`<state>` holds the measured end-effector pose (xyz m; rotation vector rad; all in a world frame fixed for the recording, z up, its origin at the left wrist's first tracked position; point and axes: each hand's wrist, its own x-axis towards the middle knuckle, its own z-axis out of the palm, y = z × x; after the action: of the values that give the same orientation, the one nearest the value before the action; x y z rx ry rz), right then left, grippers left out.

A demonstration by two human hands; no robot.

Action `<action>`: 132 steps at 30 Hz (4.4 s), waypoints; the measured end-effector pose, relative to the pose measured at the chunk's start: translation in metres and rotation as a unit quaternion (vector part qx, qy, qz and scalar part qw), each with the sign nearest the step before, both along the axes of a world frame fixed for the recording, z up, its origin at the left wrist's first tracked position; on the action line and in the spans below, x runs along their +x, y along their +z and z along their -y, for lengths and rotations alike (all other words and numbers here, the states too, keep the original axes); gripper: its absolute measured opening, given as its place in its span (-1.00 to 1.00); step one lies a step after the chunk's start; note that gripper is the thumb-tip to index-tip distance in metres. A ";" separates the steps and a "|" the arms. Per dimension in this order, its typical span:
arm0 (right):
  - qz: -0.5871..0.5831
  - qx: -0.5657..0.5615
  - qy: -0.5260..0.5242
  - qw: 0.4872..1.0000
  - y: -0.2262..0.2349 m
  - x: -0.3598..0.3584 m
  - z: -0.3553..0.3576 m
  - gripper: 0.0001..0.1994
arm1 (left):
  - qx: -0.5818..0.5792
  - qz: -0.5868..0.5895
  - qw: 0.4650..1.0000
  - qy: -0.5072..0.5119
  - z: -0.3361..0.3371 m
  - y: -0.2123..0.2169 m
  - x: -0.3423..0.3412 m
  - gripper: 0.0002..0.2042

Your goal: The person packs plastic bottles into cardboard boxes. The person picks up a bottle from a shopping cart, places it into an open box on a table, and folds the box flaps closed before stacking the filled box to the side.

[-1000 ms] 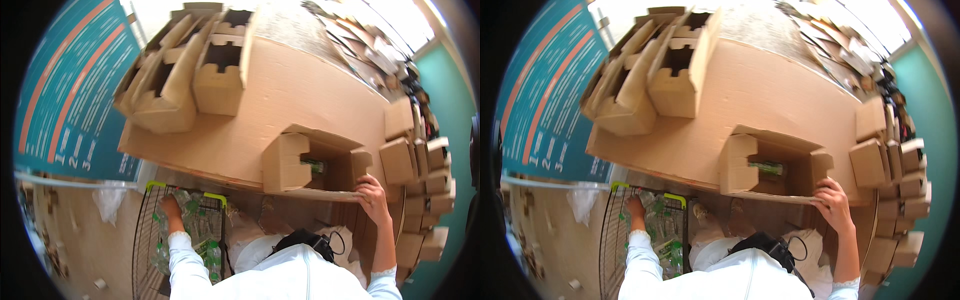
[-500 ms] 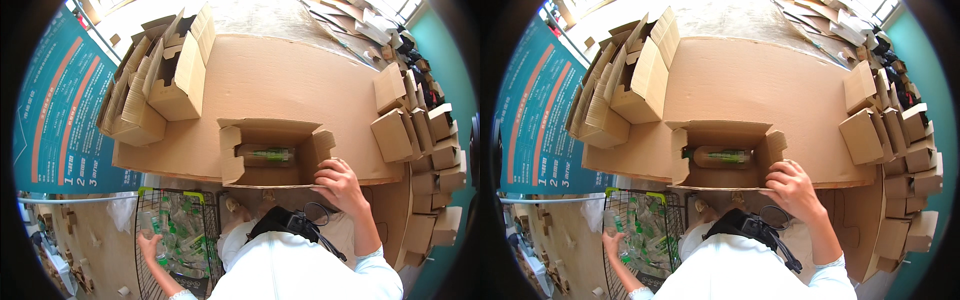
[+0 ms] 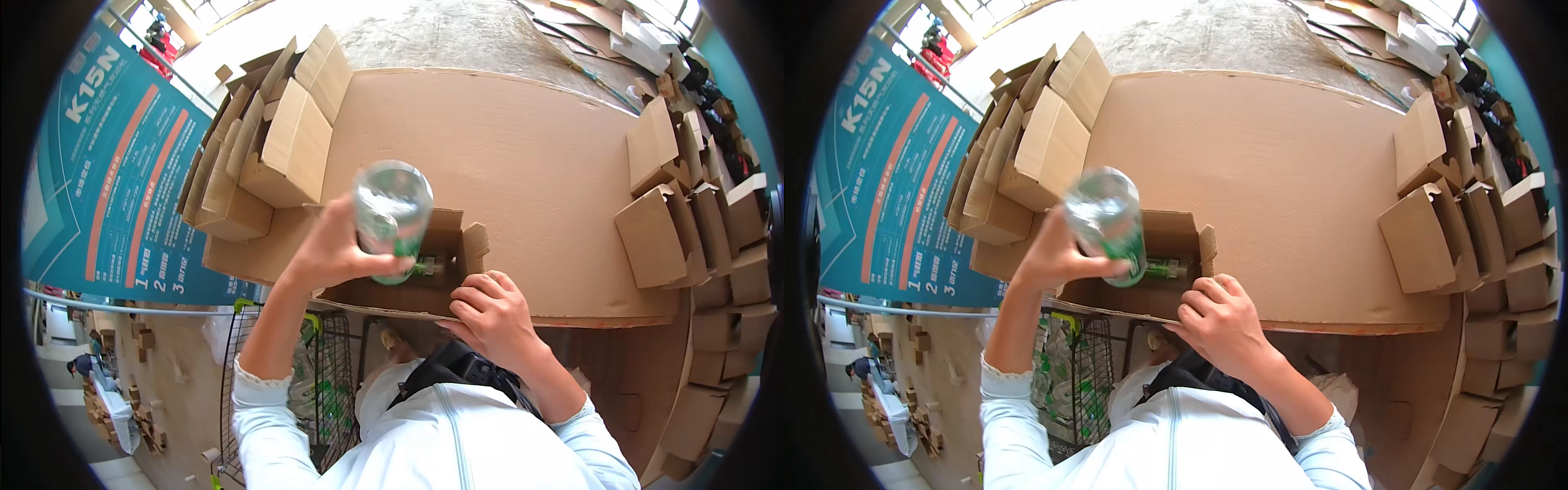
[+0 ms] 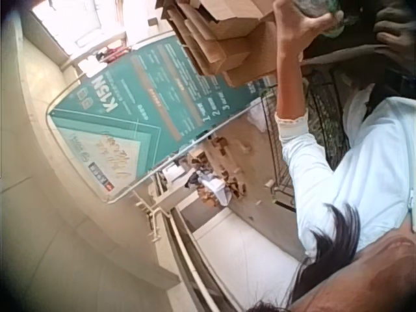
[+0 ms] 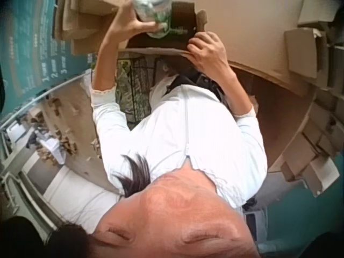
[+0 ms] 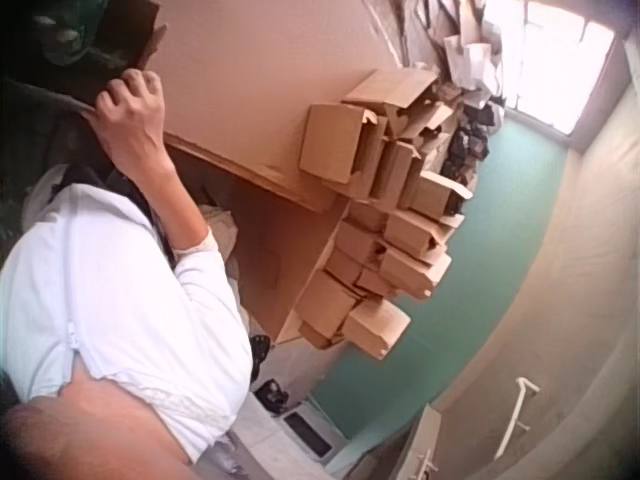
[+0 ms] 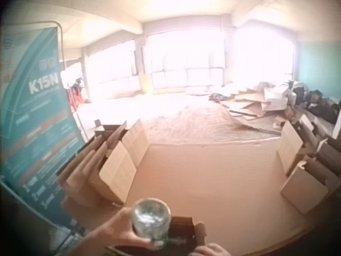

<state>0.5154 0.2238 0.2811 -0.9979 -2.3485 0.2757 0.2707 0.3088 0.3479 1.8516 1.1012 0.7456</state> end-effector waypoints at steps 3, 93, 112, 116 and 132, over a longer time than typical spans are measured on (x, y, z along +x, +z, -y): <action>-0.021 0.002 -0.005 1.000 -0.003 0.001 0.000 -0.79 | -0.062 -0.250 0.958 -0.126 -0.017 -0.037 0.010 -0.24; 0.133 -0.144 -0.059 0.979 -0.062 -0.265 -0.088 0.07 | 0.160 -0.559 0.812 0.037 0.012 -0.096 -0.283 0.10; 0.001 -0.103 -0.143 0.984 -0.060 -0.022 -0.042 -0.17 | 0.128 -0.528 0.813 0.211 0.051 -0.118 -0.268 -0.05; 0.065 0.062 -0.398 0.913 -0.058 0.165 -0.032 -0.28 | 0.073 -0.482 0.825 0.286 0.067 -0.139 -0.251 -0.07; 0.154 -0.073 -0.261 0.950 -0.029 0.225 -0.059 -0.87 | 0.026 -0.342 0.872 0.349 0.105 -0.118 -0.132 -0.11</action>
<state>0.7403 0.2826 0.2524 -1.7972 -2.2398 0.0895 0.1392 0.2040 0.2303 1.7922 2.3049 0.4867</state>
